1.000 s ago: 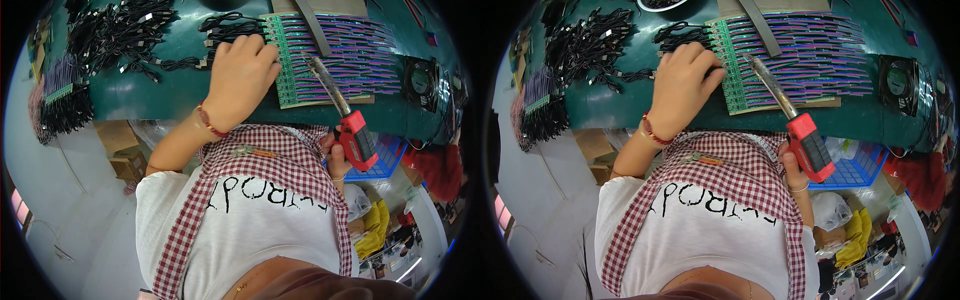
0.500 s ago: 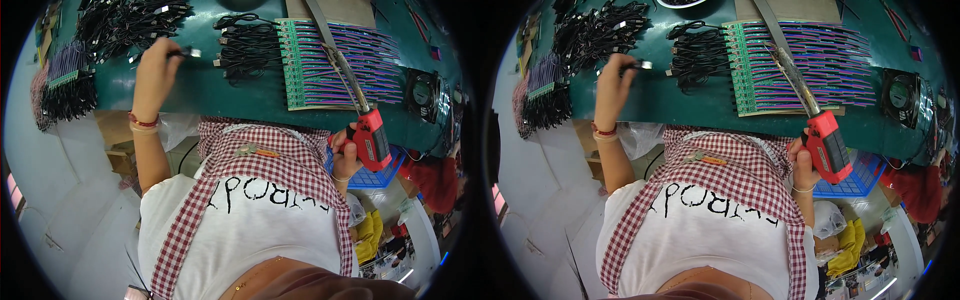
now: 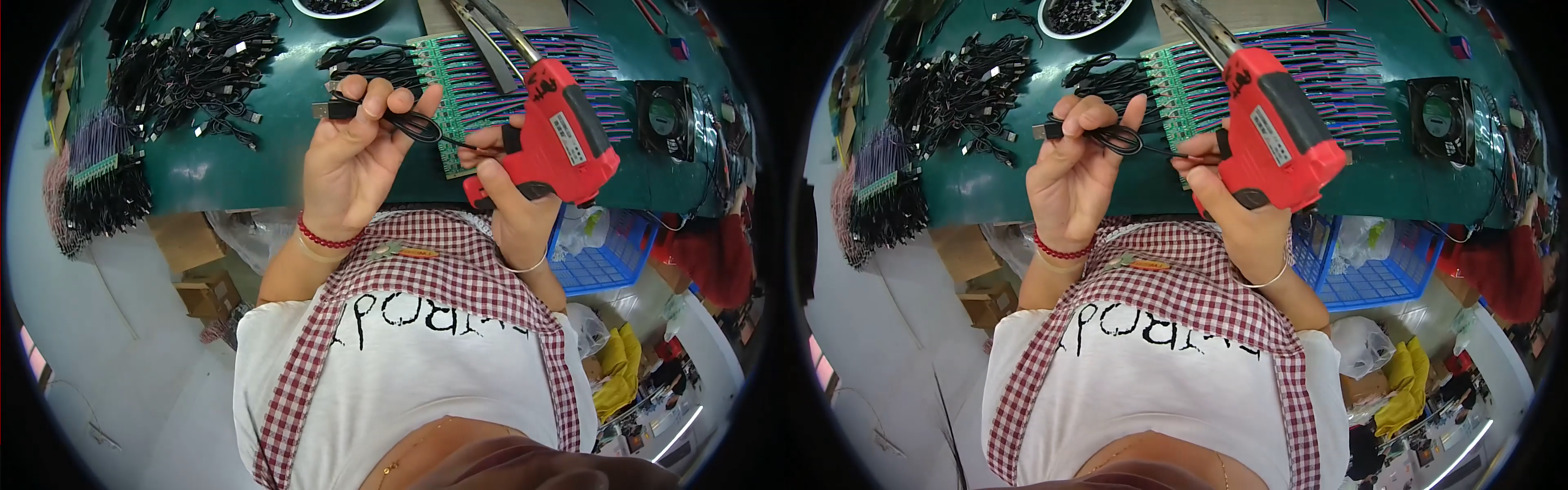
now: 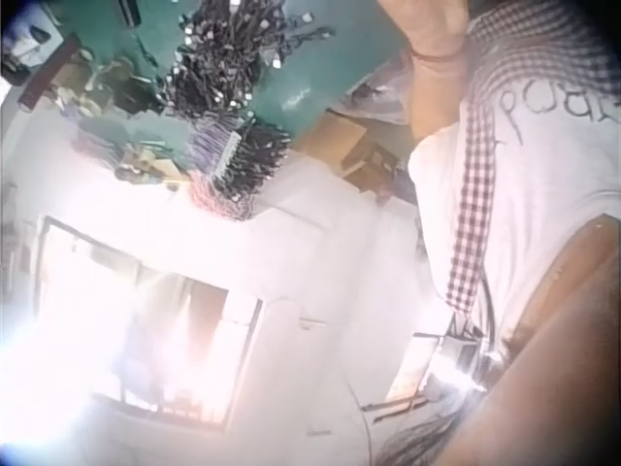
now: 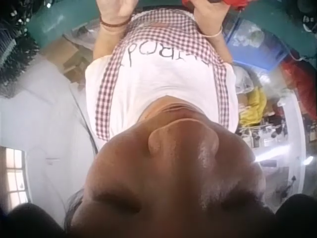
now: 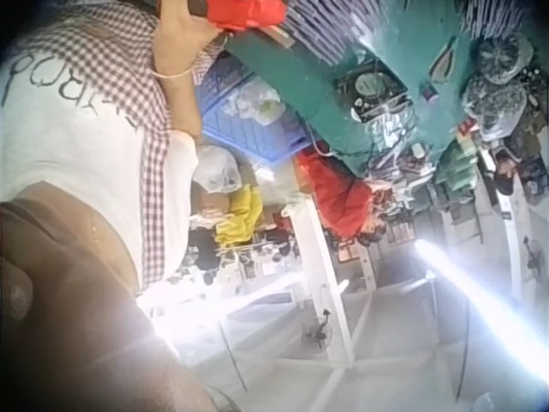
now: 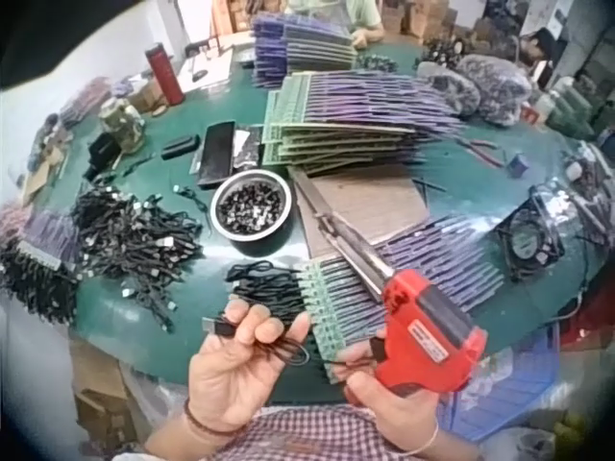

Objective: The person picks up wires from the workbench and solders them to circuit boards using a handheld soldering gun.

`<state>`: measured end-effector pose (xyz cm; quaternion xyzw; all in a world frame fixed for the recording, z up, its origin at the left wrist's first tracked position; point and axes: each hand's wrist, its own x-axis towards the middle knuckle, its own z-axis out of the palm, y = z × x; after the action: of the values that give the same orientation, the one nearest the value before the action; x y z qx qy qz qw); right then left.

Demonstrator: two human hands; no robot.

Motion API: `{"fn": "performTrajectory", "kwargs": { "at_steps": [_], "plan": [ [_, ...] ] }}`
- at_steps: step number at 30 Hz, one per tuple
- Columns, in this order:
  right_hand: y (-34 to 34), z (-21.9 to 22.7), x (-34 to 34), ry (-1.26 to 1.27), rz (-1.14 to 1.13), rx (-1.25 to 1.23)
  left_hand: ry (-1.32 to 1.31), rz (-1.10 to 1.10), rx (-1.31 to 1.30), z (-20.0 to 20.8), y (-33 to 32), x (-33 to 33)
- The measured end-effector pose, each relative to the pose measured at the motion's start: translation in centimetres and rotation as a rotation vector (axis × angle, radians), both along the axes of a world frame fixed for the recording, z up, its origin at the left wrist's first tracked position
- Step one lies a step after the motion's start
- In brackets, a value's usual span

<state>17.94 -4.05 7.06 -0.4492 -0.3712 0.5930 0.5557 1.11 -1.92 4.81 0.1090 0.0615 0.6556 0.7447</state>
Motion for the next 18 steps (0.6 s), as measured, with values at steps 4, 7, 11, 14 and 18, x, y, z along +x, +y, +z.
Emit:
{"fn": "performTrajectory", "kwargs": {
  "at_steps": [4, 7, 11, 14, 18],
  "plan": [
    [0.1, -0.4, 0.5, -0.111, 0.011, 0.002, 0.239, 0.084, -0.091, 0.9, -0.8, 0.2],
    [0.1, -0.4, 0.8, -0.236, 0.048, 0.044, 1.302, 0.784, 0.123, 0.0, -0.6, -0.2],
    [0.5, 0.5, 0.4, -0.259, 0.121, -0.029, 1.858, 0.367, 0.627, 2.6, -0.9, 0.2],
    [0.5, 0.4, 0.4, -0.245, 0.068, -0.031, 1.663, 0.133, 0.396, 1.3, -1.7, 1.2],
    [1.4, 0.2, 1.2, -0.149, 0.029, 0.039, 1.445, -0.032, 0.075, 1.5, -1.9, 1.7]
  ]
}}
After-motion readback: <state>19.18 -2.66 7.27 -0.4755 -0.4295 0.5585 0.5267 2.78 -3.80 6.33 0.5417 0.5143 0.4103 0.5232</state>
